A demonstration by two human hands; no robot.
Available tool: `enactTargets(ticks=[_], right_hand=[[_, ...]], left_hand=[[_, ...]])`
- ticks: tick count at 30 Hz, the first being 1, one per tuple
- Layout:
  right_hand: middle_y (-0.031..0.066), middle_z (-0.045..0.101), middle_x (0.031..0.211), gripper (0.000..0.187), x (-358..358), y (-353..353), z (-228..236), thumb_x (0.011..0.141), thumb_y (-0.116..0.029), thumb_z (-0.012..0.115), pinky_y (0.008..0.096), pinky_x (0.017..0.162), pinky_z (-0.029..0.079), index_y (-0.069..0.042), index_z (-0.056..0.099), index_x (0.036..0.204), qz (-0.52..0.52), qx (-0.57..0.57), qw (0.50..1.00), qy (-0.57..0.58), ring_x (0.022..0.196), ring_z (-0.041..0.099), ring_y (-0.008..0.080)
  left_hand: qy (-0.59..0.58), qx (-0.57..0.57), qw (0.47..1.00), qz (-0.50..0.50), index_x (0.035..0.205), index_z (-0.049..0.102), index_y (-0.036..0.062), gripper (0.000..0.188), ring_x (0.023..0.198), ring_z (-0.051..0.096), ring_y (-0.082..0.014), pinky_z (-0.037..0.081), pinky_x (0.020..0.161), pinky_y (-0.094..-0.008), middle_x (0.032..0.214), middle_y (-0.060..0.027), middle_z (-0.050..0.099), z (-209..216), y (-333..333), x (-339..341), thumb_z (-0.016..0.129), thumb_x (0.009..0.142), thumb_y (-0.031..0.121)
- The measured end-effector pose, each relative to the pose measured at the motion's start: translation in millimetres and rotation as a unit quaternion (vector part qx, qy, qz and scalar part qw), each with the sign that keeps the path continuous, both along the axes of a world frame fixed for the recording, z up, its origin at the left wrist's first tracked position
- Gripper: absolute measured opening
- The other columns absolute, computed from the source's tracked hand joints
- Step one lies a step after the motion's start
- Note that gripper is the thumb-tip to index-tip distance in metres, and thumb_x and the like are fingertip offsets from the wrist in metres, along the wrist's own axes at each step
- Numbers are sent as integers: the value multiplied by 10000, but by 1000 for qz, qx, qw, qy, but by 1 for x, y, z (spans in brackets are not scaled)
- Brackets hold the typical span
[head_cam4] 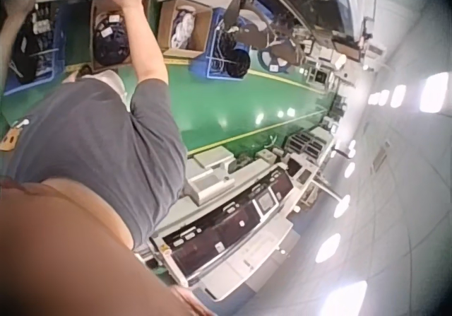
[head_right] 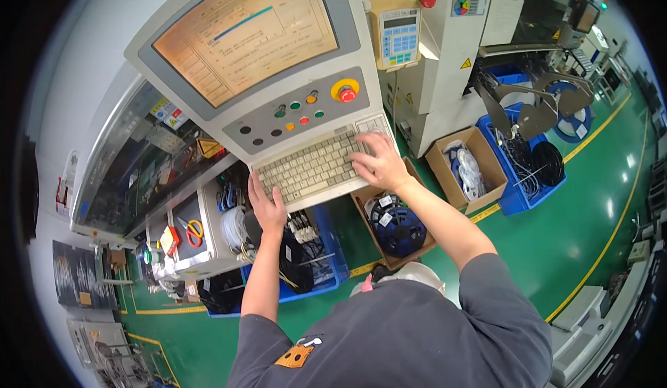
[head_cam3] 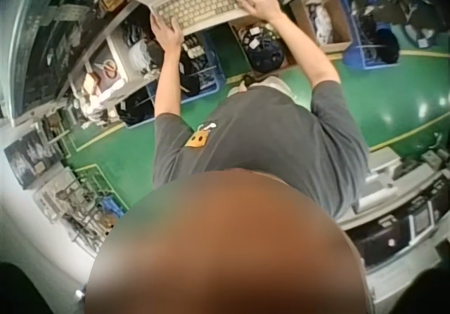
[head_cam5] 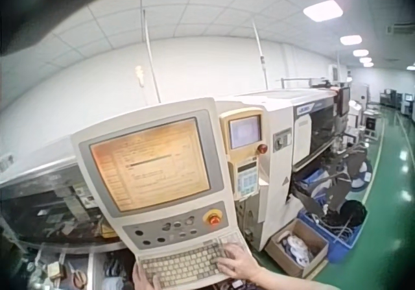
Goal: Operating surface-mount technology machinery and handling PCB components in a manufacturing environment.
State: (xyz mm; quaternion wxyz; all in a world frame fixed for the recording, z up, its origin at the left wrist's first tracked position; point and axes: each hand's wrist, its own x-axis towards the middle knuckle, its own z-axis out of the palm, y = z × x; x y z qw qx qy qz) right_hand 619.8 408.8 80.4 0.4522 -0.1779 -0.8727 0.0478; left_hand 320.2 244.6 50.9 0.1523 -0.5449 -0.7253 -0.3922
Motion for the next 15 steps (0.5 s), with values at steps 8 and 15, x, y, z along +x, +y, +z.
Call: enactTargets(ticks=[8, 15], right_hand=[[182, 575, 1270, 459, -5, 6, -19, 864, -211, 691, 463, 1050, 419, -71, 586, 1288, -141, -61, 982, 110, 1195, 531, 392], [264, 572, 1314, 603, -22, 25, -5, 936, -303, 591, 451, 1041, 440, -21, 401, 1434, -269, -374, 880, 114, 1224, 553, 425]], left_hand=[[-75, -11, 997, -24, 1540, 340, 105, 645, 1323, 436, -469, 401, 1077, -488, 1482, -282, 393, 2, -3, 3, 579, 962, 263], [-74, 8, 997, -24, 1536, 344, 112, 660, 1300, 459, -472, 421, 1057, -489, 1479, -281, 397, -1, -3, -1, 605, 945, 243]])
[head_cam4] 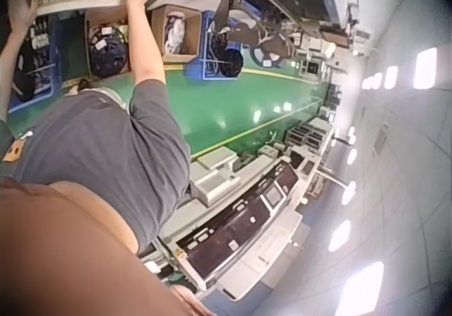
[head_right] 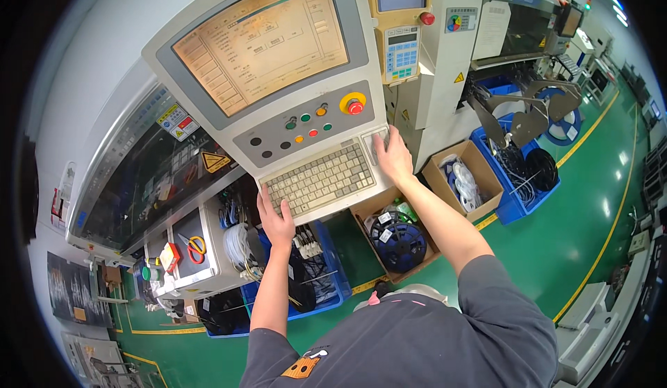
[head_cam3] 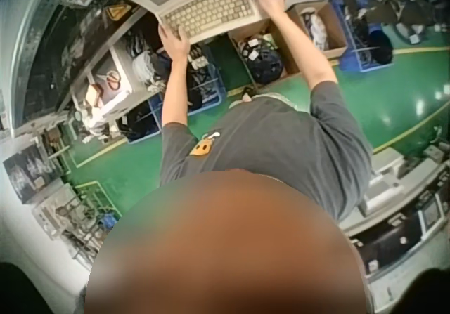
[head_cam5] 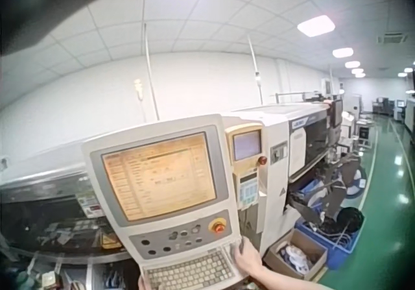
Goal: Operating surface-mount technology machinery and handling PCB components in a manufacturing environment.
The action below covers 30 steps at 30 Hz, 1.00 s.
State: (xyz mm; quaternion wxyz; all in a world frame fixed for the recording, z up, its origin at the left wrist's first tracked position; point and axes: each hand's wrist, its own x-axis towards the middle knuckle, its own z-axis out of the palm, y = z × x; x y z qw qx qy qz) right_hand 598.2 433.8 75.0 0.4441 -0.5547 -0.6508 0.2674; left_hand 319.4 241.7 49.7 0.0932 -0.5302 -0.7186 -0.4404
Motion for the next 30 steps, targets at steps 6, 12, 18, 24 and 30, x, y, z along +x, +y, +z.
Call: enactTargets(ticks=[6, 12, 18, 24, 30], right_hand=[[295, 556, 1354, 634, 10, 2, -15, 954, -324, 536, 450, 1036, 452, -23, 351, 1480, 30, 47, 998, -38, 1257, 549, 432], [274, 526, 1399, 639, 10, 1, -14, 949, -310, 516, 463, 1054, 442, -42, 338, 1500, 33, 27, 998, -38, 1267, 537, 432], [266, 520, 1412, 629, 10, 0, -14, 957, -305, 506, 475, 1049, 444, -36, 335, 1500, 33, 21, 998, -42, 1260, 540, 434], [273, 580, 1333, 666, 8, -5, -7, 942, -374, 593, 447, 1023, 464, -51, 369, 1479, 30, 34, 998, -35, 1235, 568, 425], [268, 576, 1343, 772, 7, -8, -5, 910, -449, 650, 453, 1019, 465, -45, 343, 1491, 19, 49, 997, -49, 1238, 567, 423]], left_hand=[[2, 11, 1000, -6, 1529, 358, 104, 656, 1297, 460, -474, 421, 1056, -490, 1472, -284, 403, -1, 1, 1, 611, 937, 236], [3, 16, 1000, -7, 1527, 364, 103, 660, 1294, 460, -475, 418, 1059, -489, 1464, -287, 410, -1, 0, 1, 615, 931, 236], [2, 15, 1000, -8, 1525, 366, 98, 666, 1297, 456, -476, 414, 1062, -494, 1457, -293, 415, -1, 0, 1, 620, 926, 244], [-4, 18, 1000, -5, 1521, 370, 90, 646, 1305, 451, -470, 409, 1066, -491, 1455, -287, 421, -2, 0, 2, 603, 942, 253], [1, 23, 1000, -8, 1524, 365, 98, 667, 1301, 451, -475, 414, 1063, -496, 1454, -295, 417, -5, 0, 1, 623, 927, 248]])
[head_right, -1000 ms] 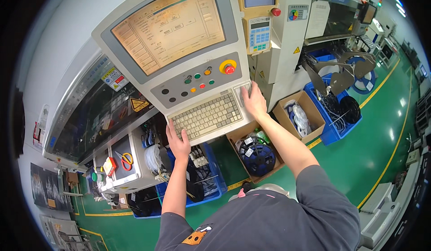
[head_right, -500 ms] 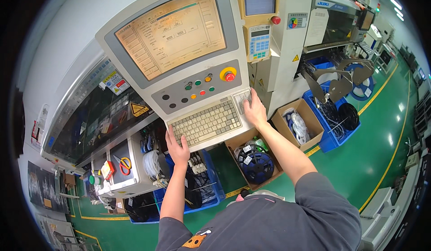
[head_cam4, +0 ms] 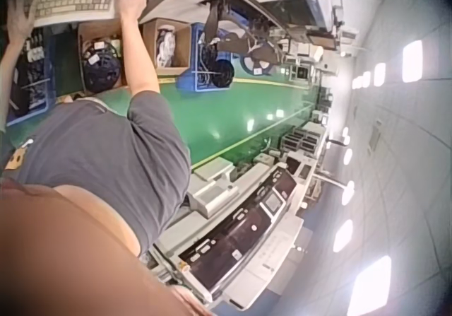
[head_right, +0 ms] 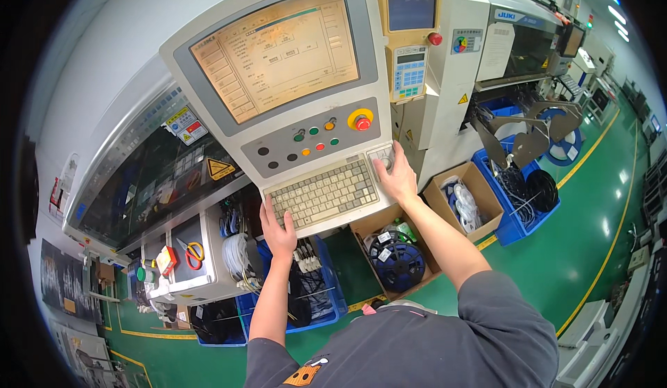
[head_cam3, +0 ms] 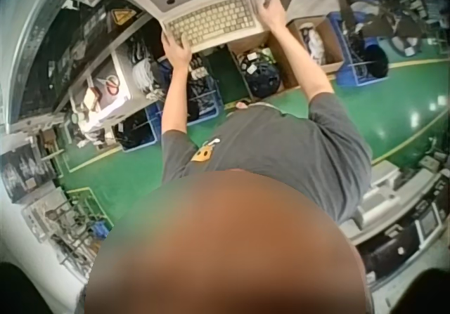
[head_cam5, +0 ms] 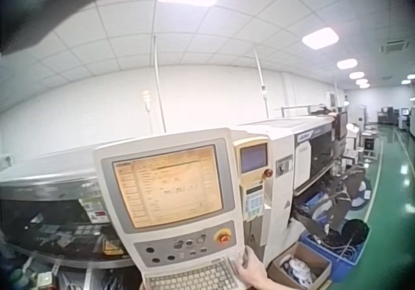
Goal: Operating surface-mount technology machinery and handling PCB components in a manufacturing environment.
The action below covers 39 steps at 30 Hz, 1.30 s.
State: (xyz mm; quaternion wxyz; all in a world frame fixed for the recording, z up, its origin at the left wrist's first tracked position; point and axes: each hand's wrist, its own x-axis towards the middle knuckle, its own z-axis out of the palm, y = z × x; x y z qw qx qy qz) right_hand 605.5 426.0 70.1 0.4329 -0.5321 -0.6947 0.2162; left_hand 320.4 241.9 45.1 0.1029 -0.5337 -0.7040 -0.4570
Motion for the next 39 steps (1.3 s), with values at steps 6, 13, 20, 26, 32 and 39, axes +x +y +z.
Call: enactTargets(ticks=[6, 13, 20, 26, 32, 39], right_hand=[[267, 546, 1385, 783, -4, -5, 1, 916, -454, 642, 455, 1028, 459, -35, 326, 1497, -7, 19, 1000, -16, 1256, 555, 423], [240, 496, 1431, 729, 1, -3, -8, 921, -412, 632, 457, 1069, 419, -35, 359, 1482, 14, 45, 999, 16, 1301, 504, 405], [166, 523, 1373, 386, 13, -17, -22, 884, -245, 676, 467, 1078, 388, -98, 642, 1239, 116, 306, 945, -24, 1287, 476, 390], [160, 517, 1378, 282, 16, -44, -4, 842, -185, 709, 481, 1087, 377, -98, 687, 1109, 214, 308, 919, -119, 1284, 469, 395], [146, 530, 1354, 249, 7, -40, -5, 856, -159, 701, 475, 1079, 381, -89, 676, 1094, 198, 249, 948, -24, 1259, 487, 380], [128, 649, 1101, 198, -28, -14, 14, 883, -83, 676, 390, 892, 497, -62, 656, 1079, 189, 248, 950, 26, 1055, 609, 335]], left_hand=[[-2, -5, 1000, 8, 1524, 369, 110, 661, 1307, 451, -462, 413, 1066, -490, 1461, -278, 420, 0, -2, -1, 623, 930, 251], [-7, -8, 1000, 11, 1521, 376, 117, 649, 1310, 453, -452, 412, 1068, -483, 1464, -267, 424, -1, -5, 2, 618, 937, 263], [-8, -2, 1000, 9, 1521, 376, 117, 641, 1305, 458, -449, 413, 1067, -481, 1458, -263, 430, 2, 2, -2, 610, 945, 273], [-2, 2, 1000, 13, 1517, 382, 112, 623, 1303, 462, -450, 417, 1064, -476, 1449, -267, 437, -2, -2, -2, 596, 957, 279], [-7, -4, 1000, 18, 1506, 402, 97, 588, 1295, 473, -454, 426, 1059, -471, 1433, -272, 450, -1, -2, 4, 575, 975, 281], [-8, -5, 1000, 19, 1519, 385, 119, 637, 1301, 462, -451, 418, 1063, -481, 1450, -267, 435, -2, 5, -1, 605, 949, 300]])
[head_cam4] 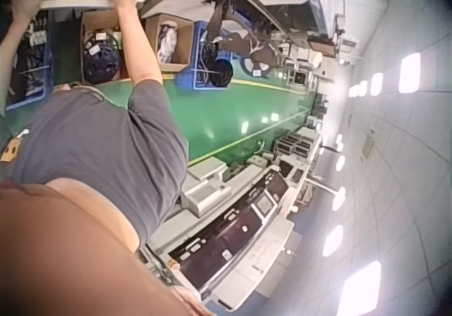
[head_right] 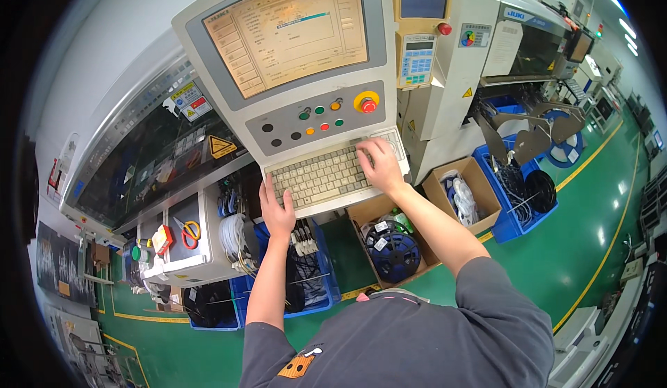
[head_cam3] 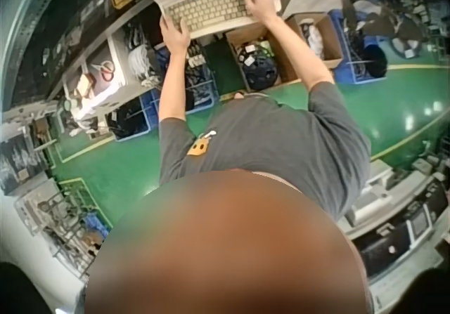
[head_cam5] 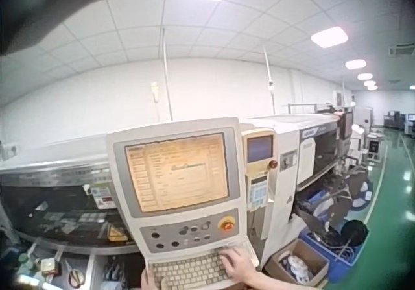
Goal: Operating surface-mount technology machinery and handling PCB components in a manufacturing environment.
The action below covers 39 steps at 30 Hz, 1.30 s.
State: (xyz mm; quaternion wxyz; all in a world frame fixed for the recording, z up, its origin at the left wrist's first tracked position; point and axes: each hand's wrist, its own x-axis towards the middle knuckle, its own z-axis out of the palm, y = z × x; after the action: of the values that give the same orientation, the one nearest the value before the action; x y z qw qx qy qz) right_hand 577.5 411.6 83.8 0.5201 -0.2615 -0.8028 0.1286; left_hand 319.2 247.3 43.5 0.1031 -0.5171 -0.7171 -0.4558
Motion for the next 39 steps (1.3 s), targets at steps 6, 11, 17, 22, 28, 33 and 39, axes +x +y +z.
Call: enactTargets(ticks=[6, 11, 17, 22, 28, 33, 39], right_hand=[[97, 645, 961, 201, -57, 4, 92, 814, -86, 751, 385, 802, 504, -92, 669, 997, 0, 5, 1000, -27, 935, 616, 323], [46, 582, 953, 226, -72, 23, 113, 730, -108, 799, 421, 829, 458, -138, 662, 908, -75, 169, 983, -16, 960, 570, 285], [35, 539, 942, 233, -80, 16, 117, 712, -121, 813, 435, 864, 414, -143, 645, 872, -112, 104, 988, -18, 969, 541, 272], [28, 523, 906, 228, -81, 17, 115, 709, -136, 827, 435, 867, 388, -148, 649, 852, -122, 96, 988, -10, 948, 528, 271], [25, 514, 898, 221, -79, 19, 118, 716, -147, 829, 426, 859, 378, -151, 653, 849, -98, 109, 989, -4, 936, 521, 267], [29, 508, 898, 218, -79, 17, 117, 722, -145, 825, 421, 852, 375, -149, 649, 851, -106, 114, 988, -10, 935, 514, 271], [41, 509, 934, 246, -80, 20, 116, 717, -123, 812, 430, 856, 387, -155, 630, 879, -99, 110, 989, -19, 964, 509, 280]], left_hand=[[-12, 11, 1000, -6, 1511, 397, 116, 628, 1299, 463, -452, 419, 1061, -481, 1442, -266, 441, 2, -3, 3, 607, 948, 301], [-13, 9, 1000, -6, 1503, 407, 92, 595, 1300, 465, -455, 413, 1068, -468, 1423, -282, 455, 3, -8, 3, 585, 967, 277], [-14, 8, 1000, -9, 1499, 407, 97, 627, 1297, 463, -453, 418, 1063, -484, 1432, -270, 446, 2, -6, 0, 618, 938, 282], [-14, 20, 1000, -11, 1496, 410, 97, 630, 1294, 464, -455, 418, 1063, -485, 1425, -272, 451, 2, -4, -3, 621, 933, 284], [-6, 19, 1000, -12, 1498, 409, 92, 614, 1288, 470, -449, 413, 1066, -474, 1416, -271, 458, 1, -8, 1, 606, 946, 273], [-12, 19, 1000, -13, 1500, 409, 93, 604, 1289, 471, -445, 410, 1070, -466, 1417, -266, 459, 4, -6, -1, 599, 954, 268], [-12, 11, 1000, -11, 1501, 407, 90, 606, 1294, 466, -447, 406, 1073, -466, 1421, -274, 452, 2, -7, 0, 599, 955, 268]])
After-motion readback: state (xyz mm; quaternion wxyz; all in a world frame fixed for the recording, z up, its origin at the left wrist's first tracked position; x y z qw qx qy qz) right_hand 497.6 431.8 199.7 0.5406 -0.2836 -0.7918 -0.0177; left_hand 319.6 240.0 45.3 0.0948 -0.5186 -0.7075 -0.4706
